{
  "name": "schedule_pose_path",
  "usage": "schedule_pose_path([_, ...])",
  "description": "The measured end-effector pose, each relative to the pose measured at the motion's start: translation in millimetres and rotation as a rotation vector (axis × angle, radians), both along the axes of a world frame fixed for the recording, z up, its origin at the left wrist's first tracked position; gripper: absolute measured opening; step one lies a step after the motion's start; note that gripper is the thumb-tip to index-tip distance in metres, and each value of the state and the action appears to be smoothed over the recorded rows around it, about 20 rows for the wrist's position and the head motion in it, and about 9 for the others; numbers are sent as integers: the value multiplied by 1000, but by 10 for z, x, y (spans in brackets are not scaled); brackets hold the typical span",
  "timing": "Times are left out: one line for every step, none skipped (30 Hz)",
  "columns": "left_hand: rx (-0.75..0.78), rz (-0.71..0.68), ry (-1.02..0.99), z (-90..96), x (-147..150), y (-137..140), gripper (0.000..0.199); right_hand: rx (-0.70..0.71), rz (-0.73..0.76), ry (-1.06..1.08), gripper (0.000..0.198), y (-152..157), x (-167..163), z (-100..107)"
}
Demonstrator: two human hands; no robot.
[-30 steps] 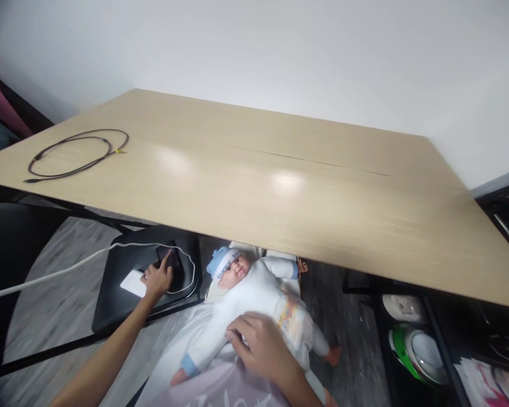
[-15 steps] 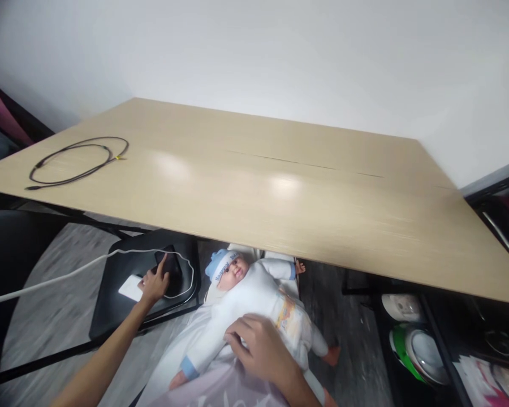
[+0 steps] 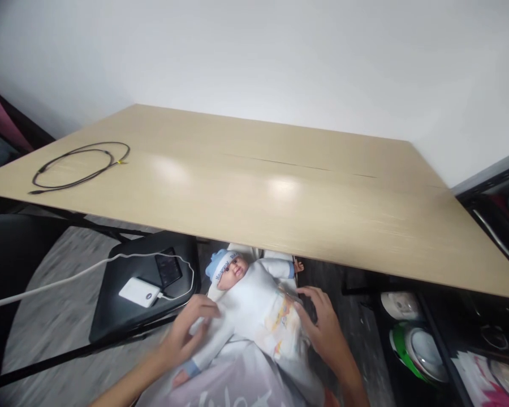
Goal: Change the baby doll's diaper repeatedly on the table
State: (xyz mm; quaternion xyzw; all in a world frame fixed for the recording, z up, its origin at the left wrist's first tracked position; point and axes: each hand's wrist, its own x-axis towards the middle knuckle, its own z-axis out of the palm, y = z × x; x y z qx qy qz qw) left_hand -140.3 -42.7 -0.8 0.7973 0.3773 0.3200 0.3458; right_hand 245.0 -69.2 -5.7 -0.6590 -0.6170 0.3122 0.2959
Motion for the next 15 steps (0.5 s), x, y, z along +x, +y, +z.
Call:
schedule_pose_path([35, -97, -4, 120, 149, 29, 30, -7, 12, -22, 39, 17, 11, -61])
schedule_pose_path([77, -205, 5, 222, 296, 64, 32, -21, 30, -30, 41, 32, 11, -118])
schedule_pose_path([115, -309, 34, 300, 441, 101, 34, -35, 47, -30, 44, 46, 4, -171])
schedule_pose_path([155, -388, 67, 352, 583, 135, 36, -50, 61, -22, 47, 59, -8, -220])
schedule_pose_path([187, -443, 106, 376, 719, 162, 37, -64, 71, -8, 49, 71, -23, -263])
schedule_pose_path([212, -475, 143, 373, 847, 182, 37, -76, 78, 13, 50, 83, -39, -300])
schedule_pose_path([231, -486, 176, 343, 962, 196, 37, -88, 84, 37, 50, 95, -54, -330])
schedule_pose_path([244, -490, 205, 291, 1060, 203, 37, -101, 89, 65, 50, 108, -67, -353])
schedule_pose_path([255, -493, 230, 224, 1140, 206, 39, -112, 98, 92, 49, 121, -78, -370])
schedule_pose_path([267, -499, 248, 148, 1201, 206, 40, -119, 109, 116, 49, 135, -87, -379])
schedule_pose_path([276, -508, 260, 73, 1242, 204, 40, -122, 121, 133, 48, 150, -92, -384])
schedule_pose_path([280, -516, 264, 6, 1267, 202, 38, -120, 130, 143, 47, 165, -95, -383])
schedule_pose_path([275, -517, 260, -46, 1278, 198, 36, -116, 134, 147, 47, 181, -96, -380])
schedule_pose_path([262, -512, 251, -79, 1279, 194, 35, -112, 134, 149, 46, 196, -94, -376])
schedule_pose_path([244, -503, 237, -91, 1271, 191, 35, -110, 131, 152, 45, 211, -92, -373])
